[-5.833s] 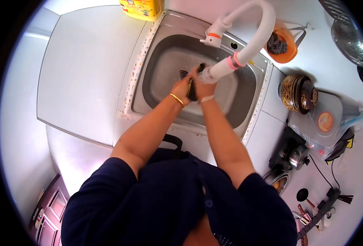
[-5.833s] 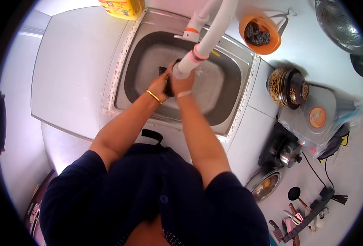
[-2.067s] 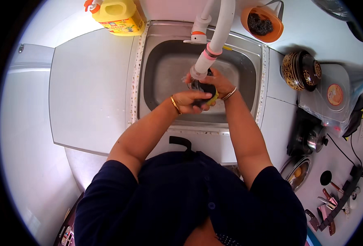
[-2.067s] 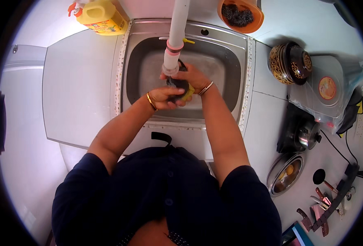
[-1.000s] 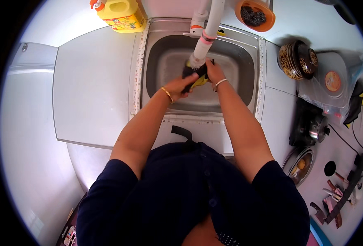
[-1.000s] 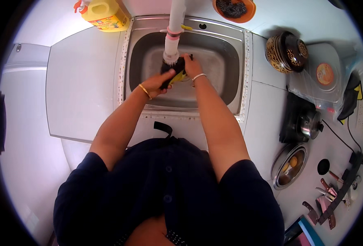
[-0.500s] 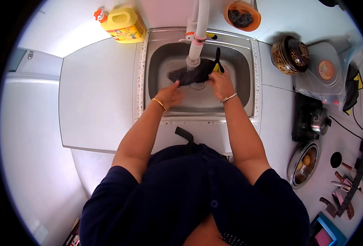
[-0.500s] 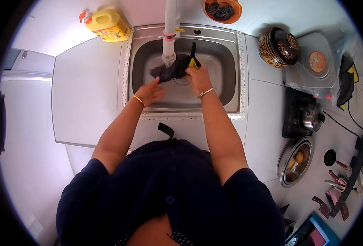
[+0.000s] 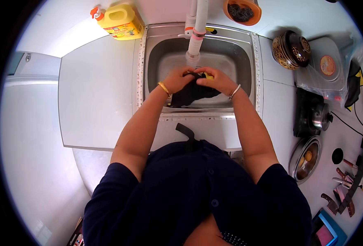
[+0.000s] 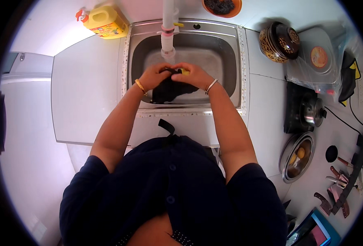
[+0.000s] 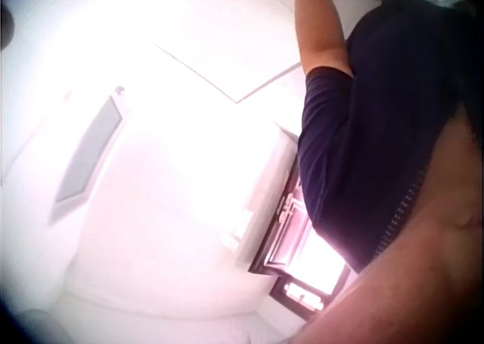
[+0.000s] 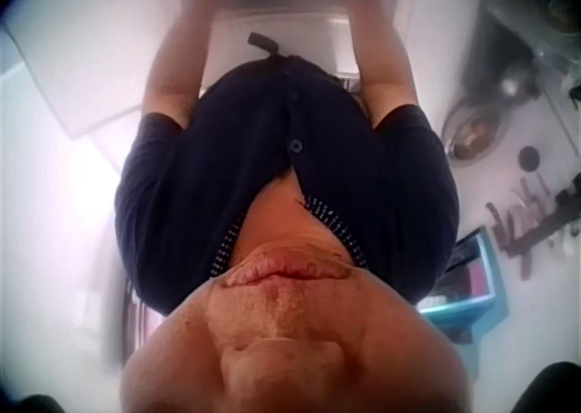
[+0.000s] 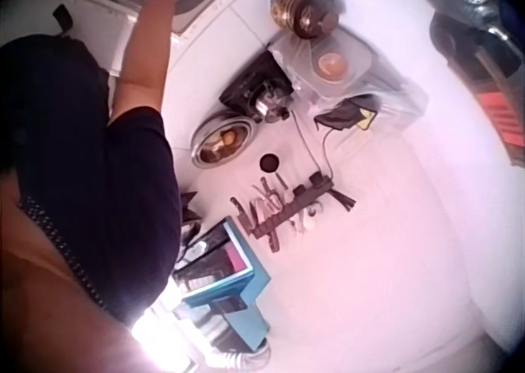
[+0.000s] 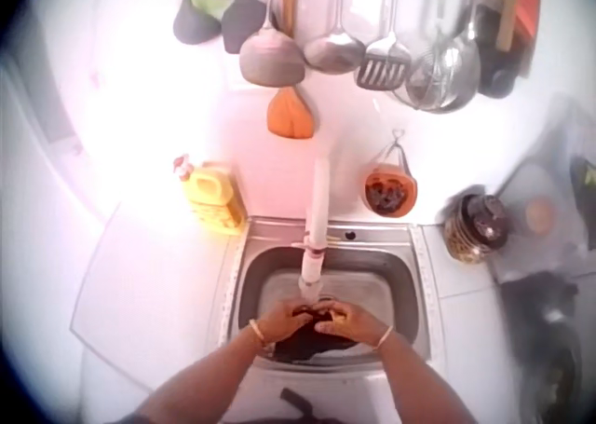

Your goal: The person picks up two eggplants and then moves to a sink to wash their hands and scrub a yellow cleaning cloth and a black cloth. They then use the yellow cloth to wipe the edges of the sink and the countertop.

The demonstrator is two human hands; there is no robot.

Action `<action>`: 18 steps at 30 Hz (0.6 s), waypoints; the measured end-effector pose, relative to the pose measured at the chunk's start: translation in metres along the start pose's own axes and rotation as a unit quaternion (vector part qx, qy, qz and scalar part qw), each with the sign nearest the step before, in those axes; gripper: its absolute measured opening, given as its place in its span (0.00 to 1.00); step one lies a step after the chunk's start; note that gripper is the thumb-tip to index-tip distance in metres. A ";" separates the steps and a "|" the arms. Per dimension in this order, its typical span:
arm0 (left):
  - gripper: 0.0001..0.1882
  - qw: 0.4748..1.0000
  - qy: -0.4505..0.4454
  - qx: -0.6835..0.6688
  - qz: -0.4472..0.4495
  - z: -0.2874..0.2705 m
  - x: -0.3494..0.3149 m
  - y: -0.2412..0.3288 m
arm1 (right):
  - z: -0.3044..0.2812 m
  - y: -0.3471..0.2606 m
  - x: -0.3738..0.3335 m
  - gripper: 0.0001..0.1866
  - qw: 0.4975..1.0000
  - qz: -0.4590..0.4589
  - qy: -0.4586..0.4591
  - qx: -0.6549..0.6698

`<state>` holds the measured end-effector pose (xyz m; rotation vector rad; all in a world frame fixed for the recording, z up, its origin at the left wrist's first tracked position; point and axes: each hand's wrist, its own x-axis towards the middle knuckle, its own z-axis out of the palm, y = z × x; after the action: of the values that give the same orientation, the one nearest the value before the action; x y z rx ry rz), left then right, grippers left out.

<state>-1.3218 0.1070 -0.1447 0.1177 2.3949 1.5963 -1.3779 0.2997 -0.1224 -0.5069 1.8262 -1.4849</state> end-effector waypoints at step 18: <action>0.09 0.958 0.111 -0.219 -0.147 -0.013 0.002 -0.026 | -0.010 0.016 0.025 0.16 0.972 0.037 0.153 -0.177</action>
<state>-1.3253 0.0855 -0.1642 -0.5002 2.0128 2.0204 -1.3998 0.2931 -0.1439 -0.3851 2.3478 -1.2422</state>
